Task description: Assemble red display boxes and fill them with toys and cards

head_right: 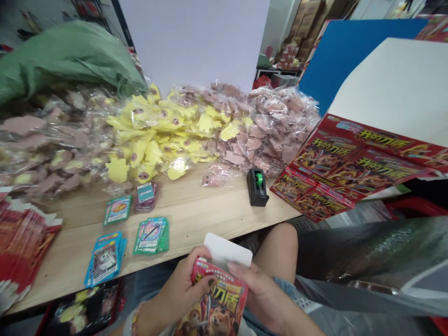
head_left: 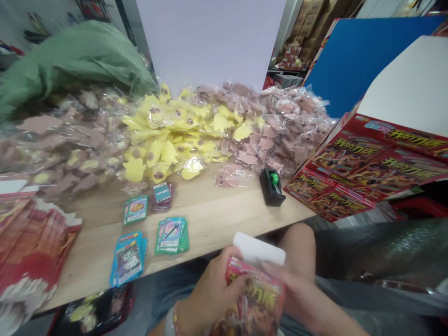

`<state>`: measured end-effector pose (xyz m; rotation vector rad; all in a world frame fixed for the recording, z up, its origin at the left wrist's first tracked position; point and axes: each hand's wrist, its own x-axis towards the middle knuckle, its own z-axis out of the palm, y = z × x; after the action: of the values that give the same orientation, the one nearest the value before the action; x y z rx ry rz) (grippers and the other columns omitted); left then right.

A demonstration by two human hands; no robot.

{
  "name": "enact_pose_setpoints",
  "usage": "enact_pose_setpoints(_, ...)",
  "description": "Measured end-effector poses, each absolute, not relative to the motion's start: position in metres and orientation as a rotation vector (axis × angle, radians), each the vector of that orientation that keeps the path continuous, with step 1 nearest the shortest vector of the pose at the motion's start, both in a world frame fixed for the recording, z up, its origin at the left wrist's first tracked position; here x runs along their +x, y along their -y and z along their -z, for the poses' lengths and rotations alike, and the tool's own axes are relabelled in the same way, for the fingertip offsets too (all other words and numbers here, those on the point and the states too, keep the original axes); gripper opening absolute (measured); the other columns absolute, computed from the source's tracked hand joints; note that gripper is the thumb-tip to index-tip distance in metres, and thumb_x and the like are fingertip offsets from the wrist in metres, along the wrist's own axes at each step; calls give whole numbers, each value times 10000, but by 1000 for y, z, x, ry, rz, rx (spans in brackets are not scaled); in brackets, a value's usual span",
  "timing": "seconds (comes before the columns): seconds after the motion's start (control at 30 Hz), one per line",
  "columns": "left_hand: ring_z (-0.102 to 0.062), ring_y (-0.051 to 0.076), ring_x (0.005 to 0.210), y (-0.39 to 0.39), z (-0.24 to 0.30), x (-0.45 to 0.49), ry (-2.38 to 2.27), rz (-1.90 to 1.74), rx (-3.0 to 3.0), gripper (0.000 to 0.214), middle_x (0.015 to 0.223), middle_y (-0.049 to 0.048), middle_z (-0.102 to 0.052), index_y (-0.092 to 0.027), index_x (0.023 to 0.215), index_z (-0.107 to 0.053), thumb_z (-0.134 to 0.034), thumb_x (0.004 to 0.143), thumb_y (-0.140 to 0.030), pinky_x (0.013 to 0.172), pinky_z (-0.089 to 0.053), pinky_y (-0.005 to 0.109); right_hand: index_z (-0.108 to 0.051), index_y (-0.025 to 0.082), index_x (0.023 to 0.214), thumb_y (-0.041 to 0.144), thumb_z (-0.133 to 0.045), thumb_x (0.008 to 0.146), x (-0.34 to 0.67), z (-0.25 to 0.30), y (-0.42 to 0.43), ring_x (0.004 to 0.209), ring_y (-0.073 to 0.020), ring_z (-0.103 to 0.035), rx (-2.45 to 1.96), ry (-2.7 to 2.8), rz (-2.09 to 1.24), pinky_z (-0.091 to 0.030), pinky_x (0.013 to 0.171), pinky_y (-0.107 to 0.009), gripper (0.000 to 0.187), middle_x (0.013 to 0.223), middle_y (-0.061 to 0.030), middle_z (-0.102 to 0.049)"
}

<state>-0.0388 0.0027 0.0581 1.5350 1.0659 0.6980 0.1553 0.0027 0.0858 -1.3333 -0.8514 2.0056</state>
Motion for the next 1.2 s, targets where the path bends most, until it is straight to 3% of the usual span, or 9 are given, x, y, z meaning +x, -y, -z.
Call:
enact_pose_setpoints(0.1,-545,143,749,-4,-48,-31,-1141,-716,1502,258,855,13,-594,-188,1040,-394,-506,824,-275,699,-409,250,-577,179,1168,385,-587,782,157,-88,-12,918,-218,-615,-1192,945,-2062,-425,883,-368,437,1029,-80,-666)
enact_pose_setpoints(0.2,-568,151,793,-3,-45,-23,-1211,-765,1392,466,910,28,-595,-178,1143,-317,-583,767,-249,749,-425,270,-589,198,1162,469,-504,823,165,-91,-25,974,-216,-586,-1132,1350,-2035,-428,879,-355,443,1070,-69,-653)
enact_pose_setpoints(0.3,-579,146,776,1,-48,-19,-1276,-804,1313,868,891,1,-599,-192,1343,-45,-637,709,-201,767,-436,280,-646,181,1073,464,-493,828,164,-93,-32,924,-205,-599,-1200,1595,-1875,-456,829,-330,404,1008,-69,-672)
enact_pose_setpoints(0.37,-575,152,792,2,-50,-19,-1312,-785,1340,1001,912,0,-598,-219,1381,70,-656,693,-207,771,-438,288,-627,196,1099,408,-548,809,157,-92,-32,906,-192,-603,-1211,1663,-1828,-472,795,-303,368,1023,-54,-667)
enact_pose_setpoints(0.53,-565,155,811,4,-50,-30,-1234,-724,1402,953,952,8,-611,-231,1386,-125,-718,639,-247,791,-443,278,-598,197,1150,393,-492,846,145,-100,-32,873,-186,-621,-1221,1723,-1847,-487,779,-304,376,988,-48,-685)
enact_pose_setpoints(0.97,-571,149,795,18,-49,-44,-1167,-788,1343,936,955,8,-625,-210,1369,-176,-736,620,-256,767,-458,261,-645,210,1083,345,-461,864,134,-109,-39,776,-168,-631,-1204,2078,-1667,-501,700,-262,316,892,-9,-703)
enact_pose_setpoints(1.1,-562,147,783,18,-48,-43,-1231,-830,1358,907,965,27,-599,-193,1375,-203,-715,629,-244,759,-460,267,-543,227,1209,342,-409,890,127,-125,-26,1030,-180,-552,-946,2297,-1707,-447,882,-309,364,1143,-56,-594)
enact_pose_setpoints(1.2,-568,164,893,9,-60,-54,-1063,-827,1391,745,1098,61,-569,-184,1334,-344,-678,670,-231,825,-448,271,-464,235,1272,366,-458,860,131,-120,-4,1186,-200,-423,-1040,2315,-1430,-359,992,-360,433,1302,-93,-434)
